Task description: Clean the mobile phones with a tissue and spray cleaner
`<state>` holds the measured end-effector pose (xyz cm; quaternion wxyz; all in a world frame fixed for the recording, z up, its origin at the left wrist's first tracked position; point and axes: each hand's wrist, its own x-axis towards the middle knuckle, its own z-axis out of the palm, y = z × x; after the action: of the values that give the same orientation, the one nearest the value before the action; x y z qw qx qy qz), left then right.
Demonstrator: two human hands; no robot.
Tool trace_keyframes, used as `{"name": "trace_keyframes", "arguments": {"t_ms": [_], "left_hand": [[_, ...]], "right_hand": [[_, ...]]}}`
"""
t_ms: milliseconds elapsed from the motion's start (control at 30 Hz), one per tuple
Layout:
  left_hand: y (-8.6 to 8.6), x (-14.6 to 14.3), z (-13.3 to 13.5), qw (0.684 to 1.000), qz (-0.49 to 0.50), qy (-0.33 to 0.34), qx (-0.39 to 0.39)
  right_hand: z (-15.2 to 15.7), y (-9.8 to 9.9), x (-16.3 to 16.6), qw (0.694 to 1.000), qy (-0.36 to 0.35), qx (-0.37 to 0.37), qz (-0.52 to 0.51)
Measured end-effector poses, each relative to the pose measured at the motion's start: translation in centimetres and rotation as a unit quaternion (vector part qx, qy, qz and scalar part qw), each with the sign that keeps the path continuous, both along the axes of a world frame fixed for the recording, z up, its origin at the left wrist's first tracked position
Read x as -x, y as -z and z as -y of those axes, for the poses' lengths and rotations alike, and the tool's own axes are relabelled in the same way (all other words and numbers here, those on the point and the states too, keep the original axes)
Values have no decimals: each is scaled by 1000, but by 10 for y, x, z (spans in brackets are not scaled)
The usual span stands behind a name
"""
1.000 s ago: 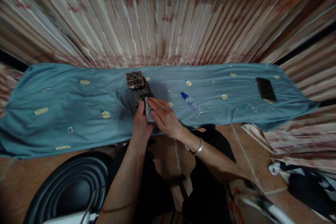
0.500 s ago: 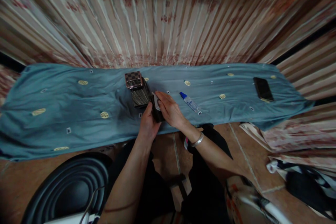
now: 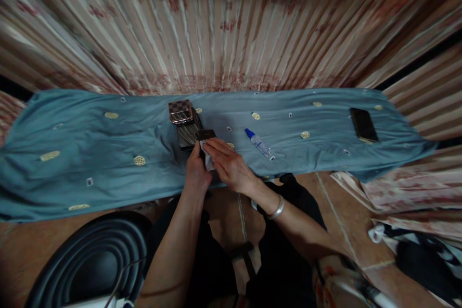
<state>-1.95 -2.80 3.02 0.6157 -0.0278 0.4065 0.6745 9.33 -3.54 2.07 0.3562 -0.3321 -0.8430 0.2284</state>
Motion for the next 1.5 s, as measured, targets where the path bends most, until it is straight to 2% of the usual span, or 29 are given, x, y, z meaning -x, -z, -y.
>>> {"name": "trace_keyframes", "arguments": {"t_ms": [133, 400, 633, 1000, 1167, 1267, 1500], "left_hand": [[3, -10, 0, 1000, -14, 6, -3], [-5, -30, 10, 998, 1, 66, -18], [-6, -30, 6, 998, 23, 49, -11], [-8, -29, -5, 998, 48, 46, 0], [-7, -22, -14, 998, 57, 9, 22], [-4, -16, -17, 999, 44, -4, 10], [-4, -8, -19, 999, 42, 10, 6]], "right_hand": [[-6, 0, -6, 1000, -4, -4, 8], [-29, 6, -18, 999, 34, 16, 19], [-39, 14, -26, 997, 63, 51, 1], [-35, 15, -32, 995, 76, 58, -31], [-25, 12, -30, 996, 56, 62, -30], [-15, 8, -28, 996, 46, 66, -26], [-2, 6, -28, 999, 21, 43, 7]]}}
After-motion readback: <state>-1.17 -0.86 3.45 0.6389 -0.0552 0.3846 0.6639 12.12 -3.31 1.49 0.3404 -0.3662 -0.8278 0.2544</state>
